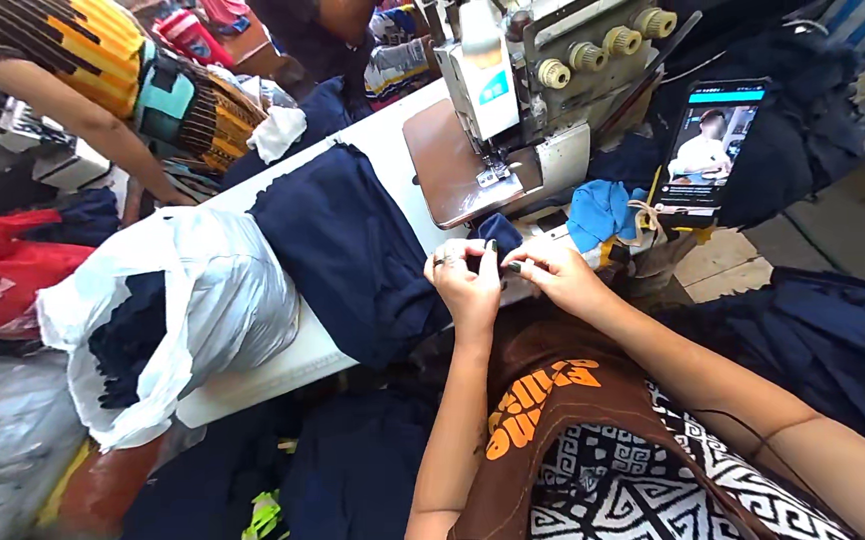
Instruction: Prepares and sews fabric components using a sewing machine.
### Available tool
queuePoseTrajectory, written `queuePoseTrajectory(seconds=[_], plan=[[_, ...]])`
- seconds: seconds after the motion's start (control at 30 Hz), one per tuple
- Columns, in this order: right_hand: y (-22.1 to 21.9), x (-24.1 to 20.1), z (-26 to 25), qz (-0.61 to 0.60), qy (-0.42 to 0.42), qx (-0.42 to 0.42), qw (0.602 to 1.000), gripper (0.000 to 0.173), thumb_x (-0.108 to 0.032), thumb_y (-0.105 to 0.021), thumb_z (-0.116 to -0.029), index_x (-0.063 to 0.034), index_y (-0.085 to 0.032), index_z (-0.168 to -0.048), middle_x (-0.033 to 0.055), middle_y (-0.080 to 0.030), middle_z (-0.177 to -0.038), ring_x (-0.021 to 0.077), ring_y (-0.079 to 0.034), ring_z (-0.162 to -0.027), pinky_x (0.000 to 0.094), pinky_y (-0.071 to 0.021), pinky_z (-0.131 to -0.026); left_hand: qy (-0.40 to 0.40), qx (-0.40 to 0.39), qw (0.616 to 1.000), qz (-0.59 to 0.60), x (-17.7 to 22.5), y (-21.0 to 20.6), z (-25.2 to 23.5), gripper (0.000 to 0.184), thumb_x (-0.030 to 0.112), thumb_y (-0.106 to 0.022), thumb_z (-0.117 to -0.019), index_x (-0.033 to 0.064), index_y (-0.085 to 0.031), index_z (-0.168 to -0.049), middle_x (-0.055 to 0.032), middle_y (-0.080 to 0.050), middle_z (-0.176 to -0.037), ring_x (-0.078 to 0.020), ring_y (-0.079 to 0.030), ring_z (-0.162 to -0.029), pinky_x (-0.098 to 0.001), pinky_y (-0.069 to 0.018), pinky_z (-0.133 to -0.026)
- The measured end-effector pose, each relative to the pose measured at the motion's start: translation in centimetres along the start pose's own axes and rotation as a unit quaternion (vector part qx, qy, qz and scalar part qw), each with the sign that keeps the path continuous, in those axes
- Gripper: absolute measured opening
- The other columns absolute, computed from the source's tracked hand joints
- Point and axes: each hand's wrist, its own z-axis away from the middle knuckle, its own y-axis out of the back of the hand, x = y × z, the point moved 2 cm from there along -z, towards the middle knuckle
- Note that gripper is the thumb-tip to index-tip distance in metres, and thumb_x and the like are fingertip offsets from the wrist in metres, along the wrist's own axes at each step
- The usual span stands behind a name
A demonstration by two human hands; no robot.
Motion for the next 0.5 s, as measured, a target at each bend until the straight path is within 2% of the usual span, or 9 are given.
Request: queuePoseTrajectory(seconds=[0.07, 0.1, 0.17, 0.2, 0.27, 0.33, 0.43, 0.5], plan=[[0.0, -0.4, 0.2, -0.089, -0.018, 0.007, 0.996, 0.022, -0.019, -0.055, -0.1053, -0.0088, -0.073, -0.112, 0.0035, -0.067, -0.096, 0.0077, -0.059, -0.064, 0.0251, -0.0542, -0.058, 0.068, -0.009, 0.988, 0.137, 1.0, 0.9, 0.1, 0.008, 0.006, -0.070, -0.0907, 0.0093, -0.062, -0.090, -0.0006, -0.063, -0.095, -0.0106, -0.062, -0.094, -0.0309, -0.0530, -0.088], [-0.1, -0.7, 0.2, -0.120, -0.023, 0.015, 0.992, 0.023, -0.021, -0.055, -0.1057, -0.0074, -0.072, -0.111, 0.0031, -0.067, -0.092, 0.0074, -0.059, -0.062, 0.0246, -0.0533, -0.057, 0.080, -0.008, 0.979, 0.186, 1.4, 1.3, 0.2, 0.010, 0.003, -0.069, -0.0893, 0.0092, -0.061, -0.090, -0.0011, -0.063, -0.097, -0.0106, -0.063, -0.094, -0.0293, -0.0558, -0.083], [-0.3, -1.3, 0.0, -0.165, -0.018, 0.026, 0.986, 0.022, -0.022, -0.056, -0.1054, -0.0048, -0.070, -0.106, 0.0026, -0.065, -0.087, 0.0074, -0.059, -0.064, 0.0241, -0.0531, -0.059, 0.097, -0.008, 0.964, 0.246, 1.9, 1.9, 0.7, 0.011, 0.000, -0.068, -0.0864, 0.0090, -0.062, -0.089, -0.0038, -0.066, -0.108, -0.0133, -0.065, -0.106, -0.0305, -0.0578, -0.087], [-0.4, -1.6, -0.1, -0.184, -0.015, 0.028, 0.982, 0.022, -0.022, -0.056, -0.1048, -0.0045, -0.069, -0.105, 0.0023, -0.064, -0.090, 0.0071, -0.060, -0.070, 0.0241, -0.0537, -0.063, 0.100, -0.011, 0.961, 0.258, 2.1, 2.1, 1.0, 0.012, 0.000, -0.067, -0.0847, 0.0093, -0.061, -0.088, -0.0050, -0.067, -0.113, -0.0146, -0.063, -0.113, -0.0313, -0.0566, -0.090], [-0.5, -2.1, -0.3, -0.224, -0.016, 0.038, 0.974, 0.019, -0.020, -0.059, -0.1034, -0.0044, -0.070, -0.106, 0.0024, -0.066, -0.099, 0.0071, -0.063, -0.083, 0.0263, -0.0558, -0.076, 0.088, -0.028, 0.967, 0.239, 2.4, 2.6, 1.7, 0.014, 0.001, -0.069, -0.0825, 0.0097, -0.060, -0.089, -0.0072, -0.066, -0.123, -0.0170, -0.058, -0.126, -0.0347, -0.0517, -0.102], [-0.5, -2.4, -0.5, -0.248, -0.011, 0.059, 0.967, 0.015, -0.016, -0.062, -0.1017, -0.0042, -0.070, -0.108, 0.0025, -0.068, -0.103, 0.0075, -0.065, -0.091, 0.0282, -0.0561, -0.084, 0.053, -0.049, 0.980, 0.188, 2.7, 2.9, 2.6, 0.014, 0.004, -0.073, -0.0826, 0.0092, -0.062, -0.091, -0.0086, -0.065, -0.125, -0.0220, -0.050, -0.137, -0.0460, -0.0364, -0.119], [-0.2, -2.7, -0.9, -0.242, 0.004, 0.070, 0.968, 0.012, -0.010, -0.065, -0.0988, -0.0067, -0.068, -0.110, 0.0005, -0.069, -0.101, 0.0077, -0.065, -0.092, 0.0281, -0.0569, -0.084, -0.003, -0.073, 0.992, 0.104, 3.0, 3.4, 3.9, 0.015, 0.010, -0.073, -0.0828, 0.0106, -0.069, -0.097, -0.0049, -0.073, -0.110, -0.0297, -0.047, -0.140, -0.0607, -0.0168, -0.123], [-0.1, -3.1, -1.3, -0.221, 0.009, 0.051, 0.974, 0.012, -0.008, -0.066, -0.0958, -0.0071, -0.070, -0.107, 0.0008, -0.070, -0.098, 0.0091, -0.067, -0.088, 0.0282, -0.0581, -0.081, -0.020, -0.090, 0.993, 0.075, 3.5, 3.8, 4.4, 0.018, 0.011, -0.071, -0.0839, 0.0112, -0.071, -0.102, -0.0026, -0.074, -0.107, -0.0314, -0.048, -0.139, -0.0629, -0.0164, -0.122]])
